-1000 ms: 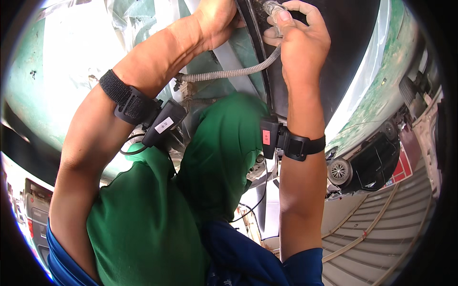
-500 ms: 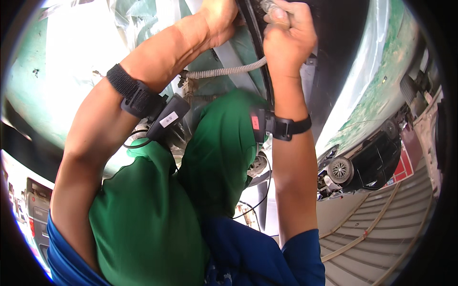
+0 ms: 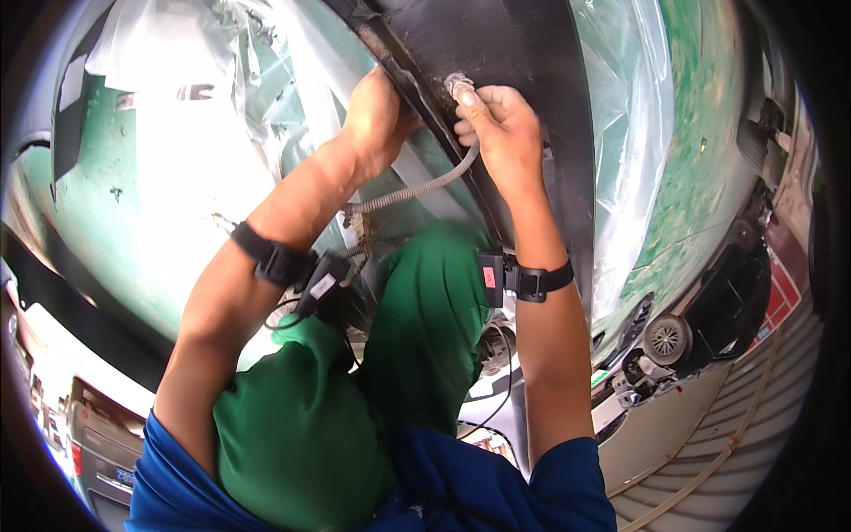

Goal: Connecting wiring harness and sensors to a car bumper assembly.

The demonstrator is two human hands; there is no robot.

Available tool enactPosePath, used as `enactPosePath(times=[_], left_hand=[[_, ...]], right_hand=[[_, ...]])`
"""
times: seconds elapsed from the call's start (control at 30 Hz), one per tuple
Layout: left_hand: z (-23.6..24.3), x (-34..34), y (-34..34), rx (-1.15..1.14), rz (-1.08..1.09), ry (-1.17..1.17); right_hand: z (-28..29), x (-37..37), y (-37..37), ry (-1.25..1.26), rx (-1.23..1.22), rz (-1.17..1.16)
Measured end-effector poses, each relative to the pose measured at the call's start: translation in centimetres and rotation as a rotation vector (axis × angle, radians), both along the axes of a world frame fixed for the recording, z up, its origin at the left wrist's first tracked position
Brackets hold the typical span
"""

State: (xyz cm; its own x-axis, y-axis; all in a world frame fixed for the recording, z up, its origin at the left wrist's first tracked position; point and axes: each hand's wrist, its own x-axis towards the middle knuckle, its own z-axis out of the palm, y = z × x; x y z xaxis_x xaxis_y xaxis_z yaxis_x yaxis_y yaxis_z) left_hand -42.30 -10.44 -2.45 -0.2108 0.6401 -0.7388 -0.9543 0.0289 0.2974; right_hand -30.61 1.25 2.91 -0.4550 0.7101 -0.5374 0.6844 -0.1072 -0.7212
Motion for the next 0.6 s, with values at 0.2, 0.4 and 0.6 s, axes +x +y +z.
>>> enactPosePath(times=[0.2, 0.4, 0.6], left_hand=[[5.7, -2.0, -2.1, -0.383, -0.591, 1.248], [4.5, -4.6, 2.9, -0.120, -0.588, 2.084], [4.7, -6.0, 5.8, -0.154, -1.278, 1.560]], right_hand=[[0.6, 0.4, 0.4, -0.179, 0.049, 0.169], [-0.2, 0.4, 0.7, -0.142, 0.038, 0.197], [0.2, -0.1, 0.7, -0.139, -0.102, 0.119]])
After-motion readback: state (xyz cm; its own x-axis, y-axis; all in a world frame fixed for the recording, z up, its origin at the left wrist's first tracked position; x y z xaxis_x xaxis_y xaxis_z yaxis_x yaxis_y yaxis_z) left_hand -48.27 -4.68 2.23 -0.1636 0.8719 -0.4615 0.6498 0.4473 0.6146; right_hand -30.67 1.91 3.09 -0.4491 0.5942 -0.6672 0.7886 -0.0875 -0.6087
